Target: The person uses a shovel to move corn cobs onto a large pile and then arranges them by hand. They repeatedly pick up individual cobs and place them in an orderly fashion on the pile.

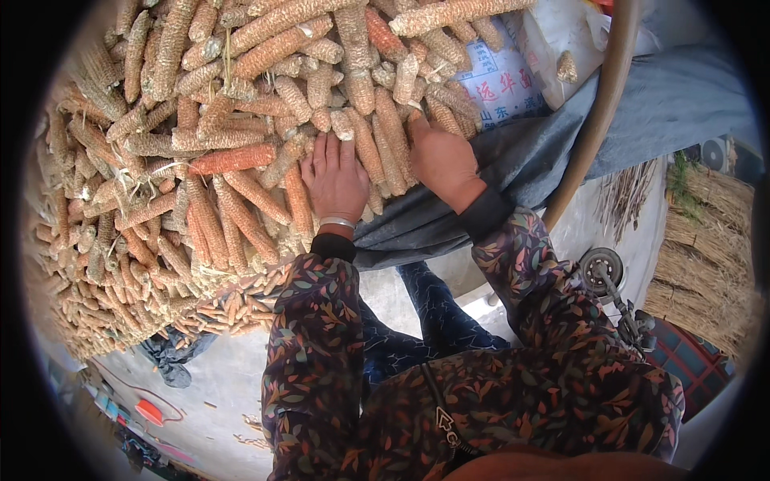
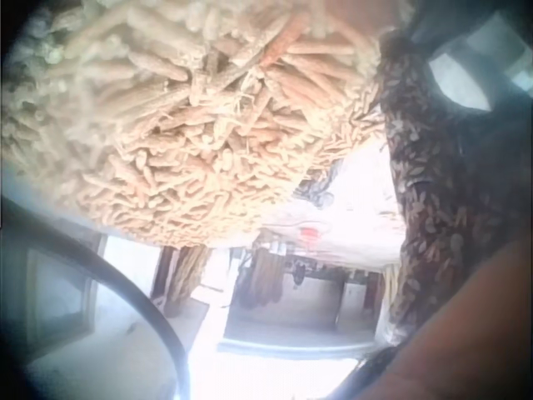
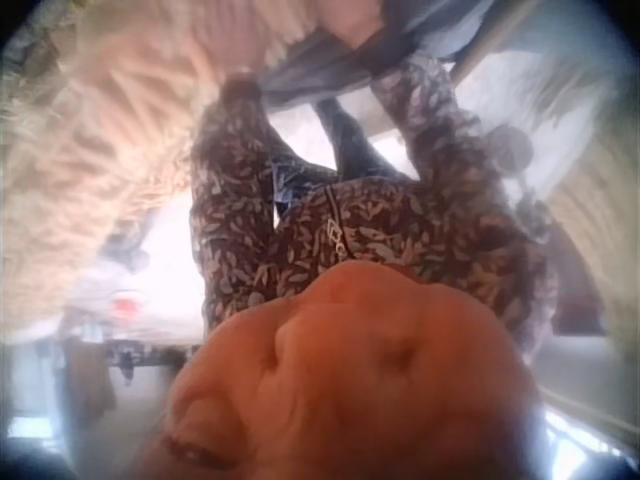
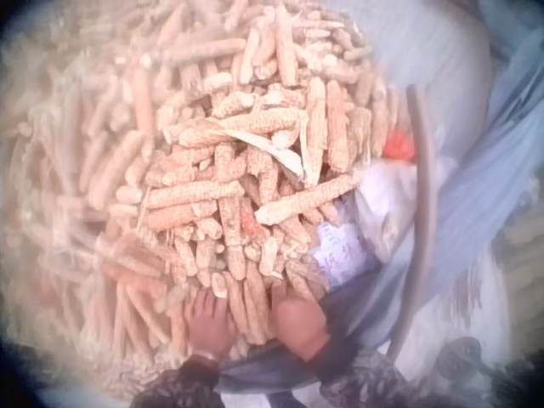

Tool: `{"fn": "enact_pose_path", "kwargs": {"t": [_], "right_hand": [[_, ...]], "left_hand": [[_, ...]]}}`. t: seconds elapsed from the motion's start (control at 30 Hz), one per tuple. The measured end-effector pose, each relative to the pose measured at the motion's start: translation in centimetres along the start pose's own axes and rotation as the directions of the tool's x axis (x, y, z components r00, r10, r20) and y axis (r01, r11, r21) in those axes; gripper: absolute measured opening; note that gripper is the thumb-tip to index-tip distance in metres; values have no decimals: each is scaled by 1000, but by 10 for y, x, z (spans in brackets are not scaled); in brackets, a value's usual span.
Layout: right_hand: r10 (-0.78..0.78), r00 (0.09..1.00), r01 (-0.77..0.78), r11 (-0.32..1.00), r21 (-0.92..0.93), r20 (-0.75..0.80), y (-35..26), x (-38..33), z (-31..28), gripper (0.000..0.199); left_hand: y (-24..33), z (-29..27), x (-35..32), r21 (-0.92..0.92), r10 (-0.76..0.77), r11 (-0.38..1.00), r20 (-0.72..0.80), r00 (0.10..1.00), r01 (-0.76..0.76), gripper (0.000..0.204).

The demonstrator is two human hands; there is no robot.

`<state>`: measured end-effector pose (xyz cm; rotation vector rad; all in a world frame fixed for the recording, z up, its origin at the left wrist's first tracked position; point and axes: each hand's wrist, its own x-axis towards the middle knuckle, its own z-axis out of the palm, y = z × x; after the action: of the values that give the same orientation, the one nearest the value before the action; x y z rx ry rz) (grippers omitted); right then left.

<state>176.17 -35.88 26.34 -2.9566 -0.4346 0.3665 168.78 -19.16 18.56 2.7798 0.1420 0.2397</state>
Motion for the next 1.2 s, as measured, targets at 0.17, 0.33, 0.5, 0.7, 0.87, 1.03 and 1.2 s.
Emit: {"fn": "enact_pose_path", "kwargs": {"t": [0.17,0.33,0.5,0.7,0.87,1.03,1.2], "right_hand": [[-43,999,43,999,19,-17,3,-2,-2,22],[-48,926,104,986,131,-374,8,10,-58,23],[27,881,38,991,129,-473,17,46,-80,31],[-38,855,99,991,90,-517,31,53,-69,33],[32,896,50,984,172,-443,30,19,-70,31],[136,925,-18,949,315,-356,35,-31,-55,32],[245,934,-95,871,482,-259,22,-69,-51,26]], "left_hand": [[-1,3,-3,-11,22,1000,-6,1000,-22,45],[-1,6,-4,-5,26,1000,-16,1000,-26,46],[-4,4,-3,-3,15,1000,-22,1000,-15,43],[-2,5,0,-24,43,999,-22,999,-43,48],[-4,3,-3,-30,32,999,-13,999,-32,45],[-4,4,-3,-29,36,999,-17,999,-36,45],[-4,6,-2,-19,29,999,-1,1000,-29,47]]}}
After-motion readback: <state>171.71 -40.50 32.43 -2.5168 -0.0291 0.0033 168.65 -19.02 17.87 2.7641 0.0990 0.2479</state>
